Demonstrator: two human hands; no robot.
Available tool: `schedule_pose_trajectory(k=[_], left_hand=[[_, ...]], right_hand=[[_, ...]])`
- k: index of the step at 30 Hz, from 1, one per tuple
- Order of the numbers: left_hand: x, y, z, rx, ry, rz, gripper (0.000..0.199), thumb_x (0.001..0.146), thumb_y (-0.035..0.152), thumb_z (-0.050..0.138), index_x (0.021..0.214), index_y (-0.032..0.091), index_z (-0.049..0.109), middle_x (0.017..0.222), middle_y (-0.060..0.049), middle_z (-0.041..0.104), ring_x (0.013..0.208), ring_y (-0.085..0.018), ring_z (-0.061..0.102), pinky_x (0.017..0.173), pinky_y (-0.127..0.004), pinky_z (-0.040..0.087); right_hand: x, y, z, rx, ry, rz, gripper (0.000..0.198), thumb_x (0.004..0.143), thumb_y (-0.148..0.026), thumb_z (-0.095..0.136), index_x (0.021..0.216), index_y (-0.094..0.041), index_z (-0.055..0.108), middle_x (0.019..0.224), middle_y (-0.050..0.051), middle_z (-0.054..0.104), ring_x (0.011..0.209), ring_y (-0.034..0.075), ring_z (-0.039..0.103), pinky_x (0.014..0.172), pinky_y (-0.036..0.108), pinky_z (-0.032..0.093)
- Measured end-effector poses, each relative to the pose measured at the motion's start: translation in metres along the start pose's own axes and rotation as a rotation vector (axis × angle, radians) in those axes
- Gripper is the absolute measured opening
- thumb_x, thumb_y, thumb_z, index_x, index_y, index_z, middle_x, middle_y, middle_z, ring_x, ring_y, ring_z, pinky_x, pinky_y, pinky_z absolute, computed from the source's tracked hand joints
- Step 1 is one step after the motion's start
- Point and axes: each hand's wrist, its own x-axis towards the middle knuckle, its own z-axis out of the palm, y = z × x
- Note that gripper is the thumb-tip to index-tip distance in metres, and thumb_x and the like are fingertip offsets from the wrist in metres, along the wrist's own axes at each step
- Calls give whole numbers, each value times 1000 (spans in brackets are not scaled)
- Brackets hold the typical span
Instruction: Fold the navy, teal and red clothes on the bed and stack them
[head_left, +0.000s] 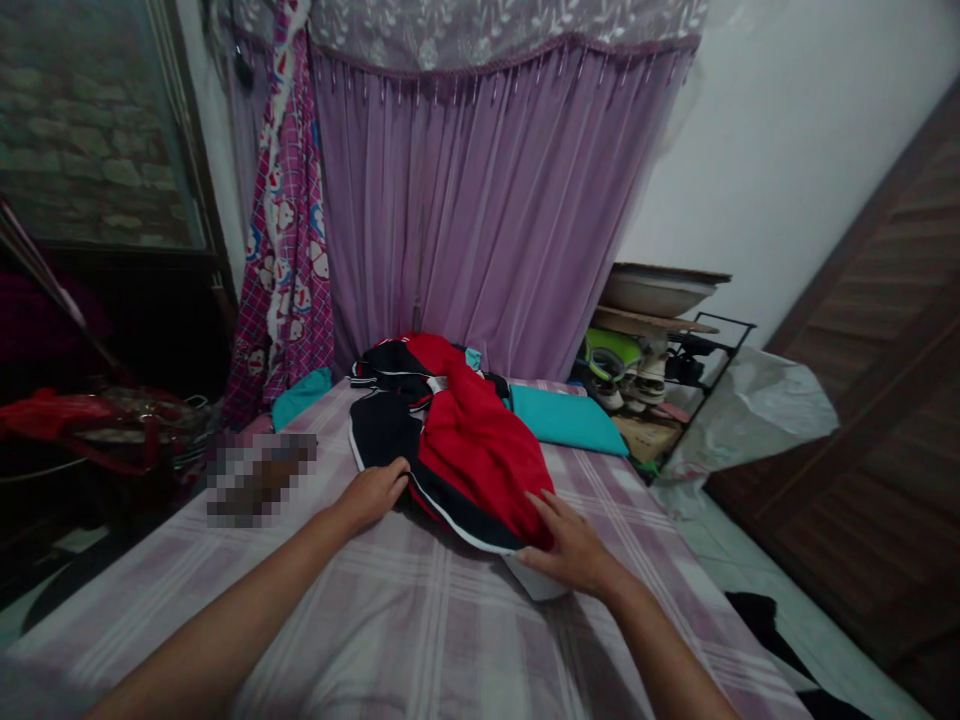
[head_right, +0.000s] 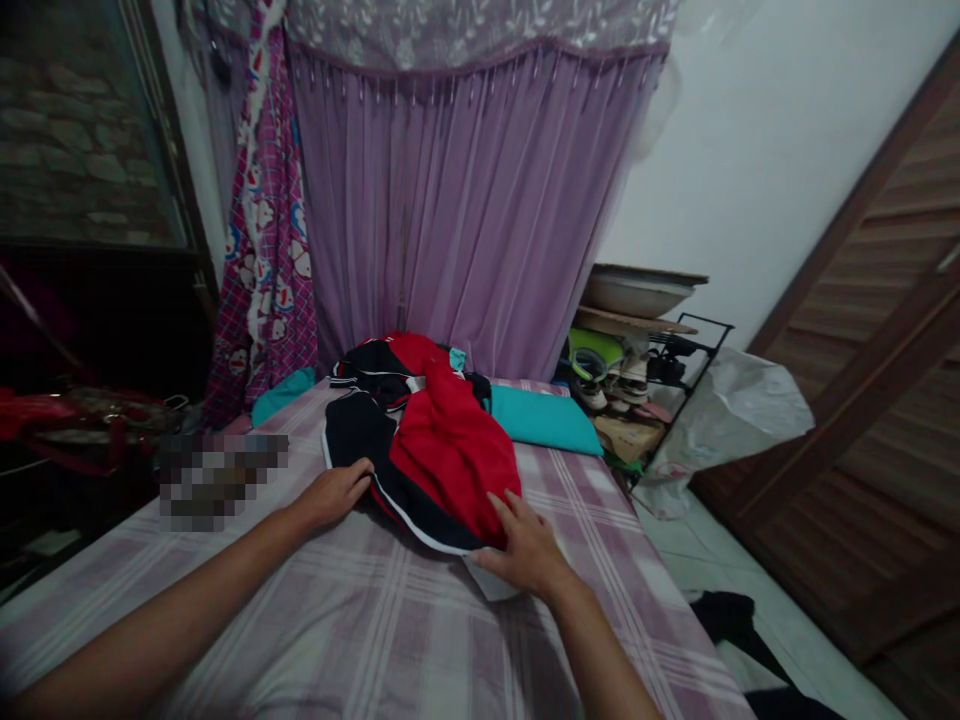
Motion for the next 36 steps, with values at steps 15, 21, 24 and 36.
schedule_pose_trajectory(k=[15, 21, 24, 36], left_hand=[[-9, -31, 3, 51, -137, 149, 93, 75, 52, 69, 154, 27, 26, 161, -17, 26, 147, -35, 25, 116, -55, 21], [38, -5, 19, 77, -210, 183, 99, 74, 35, 69, 157, 26, 15, 164, -18, 13, 151, -34, 13, 117, -62, 11], [68, 5, 22, 82, -270, 196, 92, 72, 24, 68, 154, 28, 27, 165, -17, 13, 151, -34, 12, 116, -64, 12], [68, -6, -23, -146, 68, 99, 40, 80, 20, 41, 113, 22, 64, 112, -6, 72, 105, -23, 65, 94, -36, 50]], right_hand=[[-9, 57, -58, 619, -257, 141, 54, 68, -49, 66, 114, -21, 72, 109, 6, 74, 99, 27, 68, 87, 37, 54], [-3, 80, -55, 409, -62, 251, 72, 66, -48, 67, 130, -17, 64, 129, 13, 66, 116, 30, 62, 100, 41, 47], [6, 69, -43, 270, -142, 199, 59, 65, -45, 71, 119, -21, 71, 123, 11, 69, 118, 32, 61, 102, 43, 44], [9, 50, -92, 198, -66, 90, 38, 79, -42, 53, 99, -18, 75, 88, 6, 76, 83, 25, 68, 76, 33, 51]])
